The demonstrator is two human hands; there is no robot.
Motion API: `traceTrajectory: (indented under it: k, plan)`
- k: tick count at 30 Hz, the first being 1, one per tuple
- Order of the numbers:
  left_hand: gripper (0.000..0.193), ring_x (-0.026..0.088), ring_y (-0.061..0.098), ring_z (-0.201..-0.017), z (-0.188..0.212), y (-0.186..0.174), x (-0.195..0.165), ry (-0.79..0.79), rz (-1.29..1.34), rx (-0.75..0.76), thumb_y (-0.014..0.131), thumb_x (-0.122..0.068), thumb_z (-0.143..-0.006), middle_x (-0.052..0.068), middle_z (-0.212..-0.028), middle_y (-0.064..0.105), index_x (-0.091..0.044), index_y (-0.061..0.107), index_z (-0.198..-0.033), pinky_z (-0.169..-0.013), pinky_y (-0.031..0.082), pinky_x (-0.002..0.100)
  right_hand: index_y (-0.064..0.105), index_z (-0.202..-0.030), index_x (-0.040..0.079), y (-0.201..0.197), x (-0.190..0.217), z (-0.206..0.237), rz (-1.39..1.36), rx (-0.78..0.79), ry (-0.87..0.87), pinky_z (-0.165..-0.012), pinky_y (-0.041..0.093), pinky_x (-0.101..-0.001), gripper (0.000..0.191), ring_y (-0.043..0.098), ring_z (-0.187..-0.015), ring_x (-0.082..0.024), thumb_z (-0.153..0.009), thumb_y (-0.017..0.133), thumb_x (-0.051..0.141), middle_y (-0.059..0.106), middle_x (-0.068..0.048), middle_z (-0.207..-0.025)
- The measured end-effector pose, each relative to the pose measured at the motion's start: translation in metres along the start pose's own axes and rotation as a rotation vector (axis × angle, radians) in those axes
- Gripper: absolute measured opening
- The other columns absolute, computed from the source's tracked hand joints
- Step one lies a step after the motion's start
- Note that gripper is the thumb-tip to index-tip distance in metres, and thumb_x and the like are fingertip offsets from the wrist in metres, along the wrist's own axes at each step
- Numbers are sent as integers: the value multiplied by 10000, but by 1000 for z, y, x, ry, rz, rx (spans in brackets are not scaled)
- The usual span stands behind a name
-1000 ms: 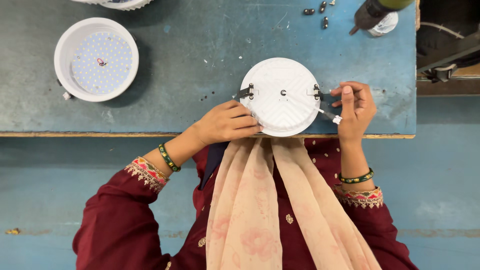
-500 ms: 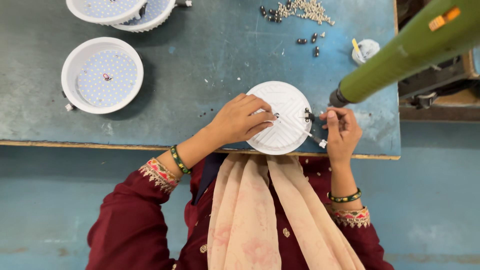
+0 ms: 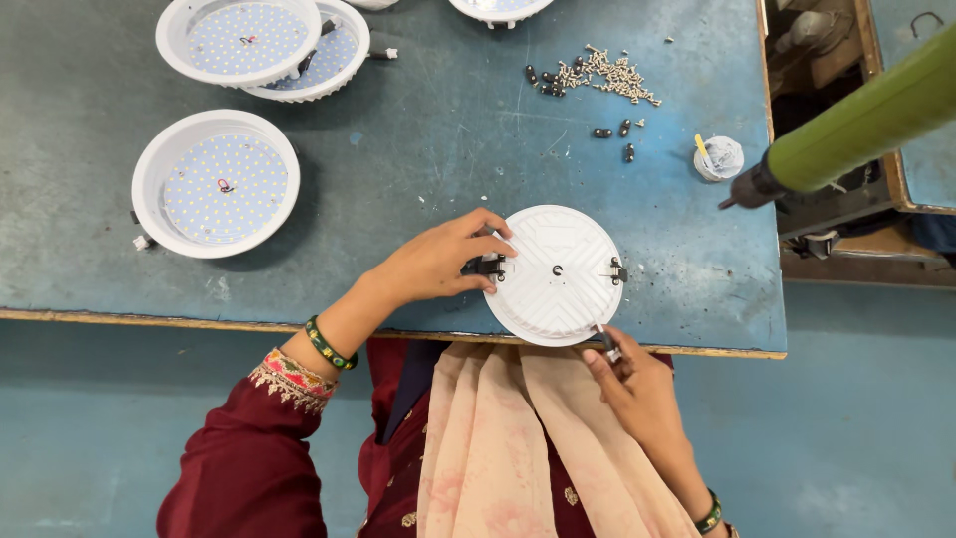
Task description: The person attaches small mounting clips to the back of round LED ceiling light housings, driving screws with a green electric screwdriver while holding each housing steady. They stack finished fixtures on the table, pick up new housings and LED panels, and repeat the assembly on the next unit.
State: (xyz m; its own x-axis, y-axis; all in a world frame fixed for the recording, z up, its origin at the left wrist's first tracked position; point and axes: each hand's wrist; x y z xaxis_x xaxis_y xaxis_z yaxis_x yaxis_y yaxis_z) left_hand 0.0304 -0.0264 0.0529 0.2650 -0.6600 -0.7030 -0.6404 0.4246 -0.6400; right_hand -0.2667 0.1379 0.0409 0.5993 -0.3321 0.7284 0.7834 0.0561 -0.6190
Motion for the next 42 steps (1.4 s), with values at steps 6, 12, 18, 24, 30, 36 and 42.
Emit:
traceTrajectory:
  k: [6,12,18,24,30,36,42]
  plan:
    - [358,284,654,-933,10,6,3,-53,-126,-65,847,-321,-740,28,-1080,616,-162,699,-1025,-783,530,409,474,-1480,58,3,23,-15,-38,64,-46,-511,515,-258,678,592,-523,-114,-883,720,268,641,-65,-730]
    - [343,273,628,-726,15,53,-33,35,-463,-165,781,-440,-818,57,-852,625,-124,657,-871,-694,498,397,546,-1436,14,1,26,-54,-288,-44,-240,-509,494,-221,559,635,-655,-87,-914,691,150,692,-31,-901]
    - [181,244,686,-731,-10,99,-64,15,-258,-166,730,-320,-911,27,-832,681,-144,710,-947,-654,514,381,705,-1248,-23,-18,34,-77,-237,-210,-423,-611,505,-216,243,677,-742,-99,-1033,667,84,700,-65,-913]
    - [116,222,690,-716,-28,42,-47,-212,25,-316,745,-246,-922,8,-936,751,-160,755,-999,-643,545,328,639,-1244,-39,-24,25,-61,-426,-189,-466,-670,522,-220,259,677,-812,-113,-1009,700,52,712,-82,-984]
    - [192,195,705,-901,-17,4,-43,-206,-18,-268,757,-226,-935,33,-1047,708,-119,727,-1092,-726,533,335,686,-1163,-27,-25,43,-61,-517,-106,-459,-701,539,-220,152,690,-838,-111,-1037,685,58,730,-83,-1017]
    - [275,272,590,-1142,-26,22,-29,88,-93,-179,769,-232,-892,28,-1186,665,-118,719,-1137,-957,462,403,730,-1107,30,-24,90,-63,-47,-148,-785,-722,517,-287,170,680,-819,-175,-938,753,18,699,-97,-956]
    - [151,241,599,-1147,-54,45,-11,78,-140,39,784,-219,-908,-14,-1083,666,-137,716,-1016,-1008,402,411,685,-1237,69,-25,78,-61,-49,-184,-706,-706,537,-297,323,676,-788,-195,-932,794,76,718,-88,-989]
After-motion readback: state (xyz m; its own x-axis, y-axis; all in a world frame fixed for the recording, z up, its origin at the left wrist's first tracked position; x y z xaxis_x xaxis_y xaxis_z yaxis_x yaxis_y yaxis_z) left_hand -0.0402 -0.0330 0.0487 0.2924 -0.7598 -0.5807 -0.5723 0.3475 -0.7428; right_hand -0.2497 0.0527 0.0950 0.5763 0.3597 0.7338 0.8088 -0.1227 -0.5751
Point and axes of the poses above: each hand's wrist, its own z-axis away from the middle knuckle, its own y-axis out of the palm, x = y × z
